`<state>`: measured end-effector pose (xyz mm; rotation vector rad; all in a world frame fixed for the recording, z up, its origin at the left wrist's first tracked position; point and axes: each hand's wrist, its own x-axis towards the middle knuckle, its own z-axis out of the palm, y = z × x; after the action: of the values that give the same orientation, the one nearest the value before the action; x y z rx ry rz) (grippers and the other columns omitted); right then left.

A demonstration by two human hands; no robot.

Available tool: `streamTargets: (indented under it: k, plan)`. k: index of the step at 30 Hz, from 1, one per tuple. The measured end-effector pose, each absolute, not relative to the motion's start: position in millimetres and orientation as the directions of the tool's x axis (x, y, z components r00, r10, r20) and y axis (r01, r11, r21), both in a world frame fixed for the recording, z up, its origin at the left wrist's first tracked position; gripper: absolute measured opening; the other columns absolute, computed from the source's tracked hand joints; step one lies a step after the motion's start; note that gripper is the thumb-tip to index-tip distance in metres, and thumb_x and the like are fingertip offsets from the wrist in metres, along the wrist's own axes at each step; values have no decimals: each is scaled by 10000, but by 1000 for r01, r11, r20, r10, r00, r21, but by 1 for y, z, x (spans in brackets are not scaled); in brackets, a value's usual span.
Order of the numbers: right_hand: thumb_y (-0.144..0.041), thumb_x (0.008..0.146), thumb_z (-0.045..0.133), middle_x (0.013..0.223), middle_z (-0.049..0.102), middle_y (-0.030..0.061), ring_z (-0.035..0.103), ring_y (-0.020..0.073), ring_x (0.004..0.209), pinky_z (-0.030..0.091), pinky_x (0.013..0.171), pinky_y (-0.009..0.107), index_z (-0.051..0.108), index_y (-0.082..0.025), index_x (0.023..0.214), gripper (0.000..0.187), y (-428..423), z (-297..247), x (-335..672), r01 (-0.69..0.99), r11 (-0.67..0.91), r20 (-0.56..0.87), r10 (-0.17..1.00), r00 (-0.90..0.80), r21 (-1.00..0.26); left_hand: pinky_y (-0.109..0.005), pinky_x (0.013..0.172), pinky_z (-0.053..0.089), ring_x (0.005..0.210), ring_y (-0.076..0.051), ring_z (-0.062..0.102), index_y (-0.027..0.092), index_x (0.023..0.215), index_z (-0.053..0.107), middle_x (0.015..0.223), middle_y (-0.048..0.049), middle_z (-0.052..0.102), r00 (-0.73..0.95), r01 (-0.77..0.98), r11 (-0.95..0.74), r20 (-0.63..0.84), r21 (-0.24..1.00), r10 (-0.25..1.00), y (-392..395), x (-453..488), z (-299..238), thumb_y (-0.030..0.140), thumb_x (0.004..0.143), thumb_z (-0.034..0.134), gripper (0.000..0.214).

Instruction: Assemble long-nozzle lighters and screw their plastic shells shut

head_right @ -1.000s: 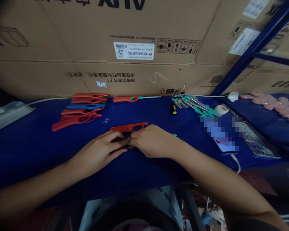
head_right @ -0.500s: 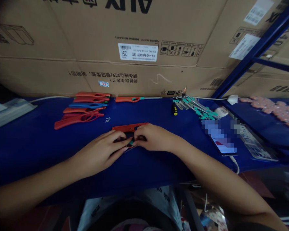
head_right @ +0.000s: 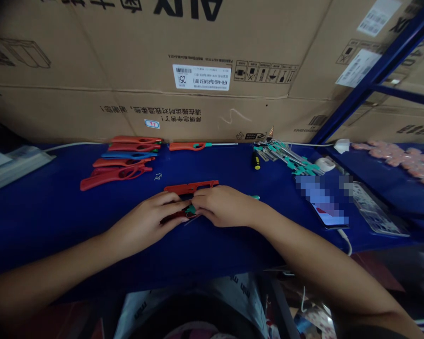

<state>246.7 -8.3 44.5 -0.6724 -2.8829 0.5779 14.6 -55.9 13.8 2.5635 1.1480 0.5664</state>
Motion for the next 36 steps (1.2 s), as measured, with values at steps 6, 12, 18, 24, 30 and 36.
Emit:
streamTargets:
  k: [6,12,18,24,30,36]
  plan:
    - [-143,959,525,920,642,58,580,163,759,417,679,288,634,-151,927,113,-10,45,246,445,851,4,464,-886,-279,-392,898,542,975,-224,626,202,1188,692,1037,-63,640,602,656,-640,234,400,763,-55,14,13,282,985,594,239]
    - [-133,953,544,934,654,58,596,160,776,412,683,279,641,-151,931,100,-10,45,246,452,842,5,474,-880,-294,-376,898,536,965,-214,626,208,1182,699,1034,-58,648,604,636,-650,256,415,755,-54,14,12,272,980,604,232]
    - [-110,906,627,886,667,21,615,131,785,419,715,253,665,-170,870,80,-5,41,246,464,756,36,539,-842,-461,-369,875,530,966,-211,608,235,1178,710,1024,-58,617,648,630,-695,261,346,716,-53,13,11,292,1013,538,245]
    - [-275,907,684,811,643,11,543,104,663,349,603,231,674,-163,854,124,3,43,251,513,727,88,611,-787,-456,-381,844,543,942,-215,603,270,1252,683,1043,-62,609,670,657,-713,242,246,701,-54,14,15,296,1032,487,296]
    - [-357,1002,509,856,721,40,633,147,743,380,661,244,733,-204,967,273,23,41,266,667,679,215,732,-646,-308,-431,937,527,1035,-237,608,259,1359,603,1141,-85,617,724,656,-747,186,113,664,-59,14,24,218,1031,443,367]
    - [-422,1074,195,844,735,69,682,187,813,455,792,278,750,-190,722,697,51,43,286,849,365,327,913,-246,-382,-442,936,537,1103,-256,599,242,1382,571,1233,-96,611,742,637,-765,191,97,642,-55,11,19,213,1034,435,376]
